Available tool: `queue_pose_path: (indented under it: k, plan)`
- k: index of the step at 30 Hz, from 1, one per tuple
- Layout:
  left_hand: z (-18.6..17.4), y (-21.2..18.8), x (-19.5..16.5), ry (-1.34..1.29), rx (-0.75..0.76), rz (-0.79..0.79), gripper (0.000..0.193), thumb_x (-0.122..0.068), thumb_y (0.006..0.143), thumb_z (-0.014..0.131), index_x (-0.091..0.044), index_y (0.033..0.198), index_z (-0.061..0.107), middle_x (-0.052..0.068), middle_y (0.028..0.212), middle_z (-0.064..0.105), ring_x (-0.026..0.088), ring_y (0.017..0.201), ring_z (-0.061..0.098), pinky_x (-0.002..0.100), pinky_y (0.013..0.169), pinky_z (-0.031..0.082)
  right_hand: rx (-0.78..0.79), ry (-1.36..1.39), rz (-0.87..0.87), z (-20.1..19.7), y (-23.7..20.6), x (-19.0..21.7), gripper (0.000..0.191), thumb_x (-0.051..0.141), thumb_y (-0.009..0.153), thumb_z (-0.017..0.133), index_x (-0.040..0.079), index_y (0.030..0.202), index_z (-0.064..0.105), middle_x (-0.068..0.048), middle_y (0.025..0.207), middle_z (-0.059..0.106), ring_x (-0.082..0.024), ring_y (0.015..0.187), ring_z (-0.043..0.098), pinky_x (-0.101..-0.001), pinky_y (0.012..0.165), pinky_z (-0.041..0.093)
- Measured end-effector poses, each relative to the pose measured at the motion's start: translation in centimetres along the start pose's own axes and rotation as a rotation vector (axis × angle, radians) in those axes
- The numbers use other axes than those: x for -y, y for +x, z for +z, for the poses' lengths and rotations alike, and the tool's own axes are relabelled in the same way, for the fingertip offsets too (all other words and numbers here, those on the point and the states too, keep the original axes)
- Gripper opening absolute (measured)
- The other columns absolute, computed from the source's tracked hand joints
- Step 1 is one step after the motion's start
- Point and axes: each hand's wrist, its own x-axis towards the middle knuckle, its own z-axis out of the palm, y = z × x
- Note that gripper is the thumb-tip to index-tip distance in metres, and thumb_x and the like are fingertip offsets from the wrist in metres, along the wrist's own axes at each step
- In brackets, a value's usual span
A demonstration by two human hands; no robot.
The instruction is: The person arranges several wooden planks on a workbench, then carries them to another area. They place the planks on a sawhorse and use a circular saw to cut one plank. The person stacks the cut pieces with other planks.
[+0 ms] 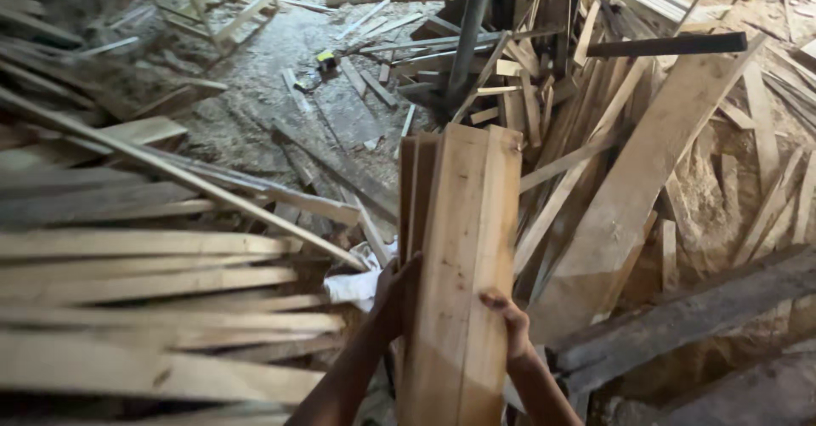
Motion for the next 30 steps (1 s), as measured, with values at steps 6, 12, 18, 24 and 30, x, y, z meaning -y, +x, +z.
queue_pose_path:
  k: [6,12,18,24,30]
  plan:
    - [-4.1,18.1,-8.4,0.027,0.046,0.065,0.048,-0.047,0.095,0.068,-0.001,0.108,0.067,0.004,0.082,0.065,0.014,0.068,0.062,0.031,0.057,0.052,-0.115,0.084,-0.030,1.0,20.8,4.2,0.039,0.028,0.075,0.063,0.006,0.107,0.066,-0.009,0.102,0.068,-0.031,0.099,0.063,-0.0462,0.089,0.052]
    - [-4.3,31.2,-16.2,-0.053,0.048,0.082,0.045,-0.044,0.095,0.066,-0.001,0.108,0.070,0.006,0.085,0.070,0.015,0.069,0.066,0.032,0.057,0.054,0.036,0.034,-0.223,-2.5,37.7,9.4,0.040,0.034,0.085,0.059,0.005,0.112,0.066,-0.009,0.119,0.067,-0.029,0.115,0.061,-0.0487,0.102,0.049]
    - [-6.0,44.4,-23.7,-0.240,0.141,0.052,0.046,-0.043,0.092,0.069,-0.002,0.113,0.070,0.006,0.092,0.073,0.016,0.076,0.070,0.033,0.064,0.059,0.228,-0.043,-0.293,-1.4,53.0,15.9,0.047,0.042,0.095,0.058,0.003,0.119,0.067,-0.012,0.128,0.064,-0.031,0.119,0.058,-0.0499,0.103,0.046]
    - [-9.7,60.7,-27.9,-0.152,0.070,0.060,0.051,-0.045,0.088,0.071,-0.004,0.119,0.069,0.006,0.095,0.073,0.016,0.080,0.070,0.031,0.069,0.059,0.036,0.051,-0.198,2.7,66.7,21.5,0.035,0.034,0.094,0.061,0.007,0.115,0.063,-0.008,0.126,0.063,-0.031,0.120,0.058,-0.0521,0.105,0.047]
    - [-16.4,84.5,-34.9,-0.145,-0.014,0.023,0.053,-0.044,0.087,0.074,-0.005,0.122,0.064,0.005,0.097,0.072,0.015,0.085,0.070,0.032,0.071,0.058,-0.311,-0.141,0.077,11.9,88.5,29.1,0.059,0.033,0.074,0.063,0.006,0.126,0.067,-0.019,0.118,0.068,-0.040,0.106,0.063,-0.0509,0.094,0.051]
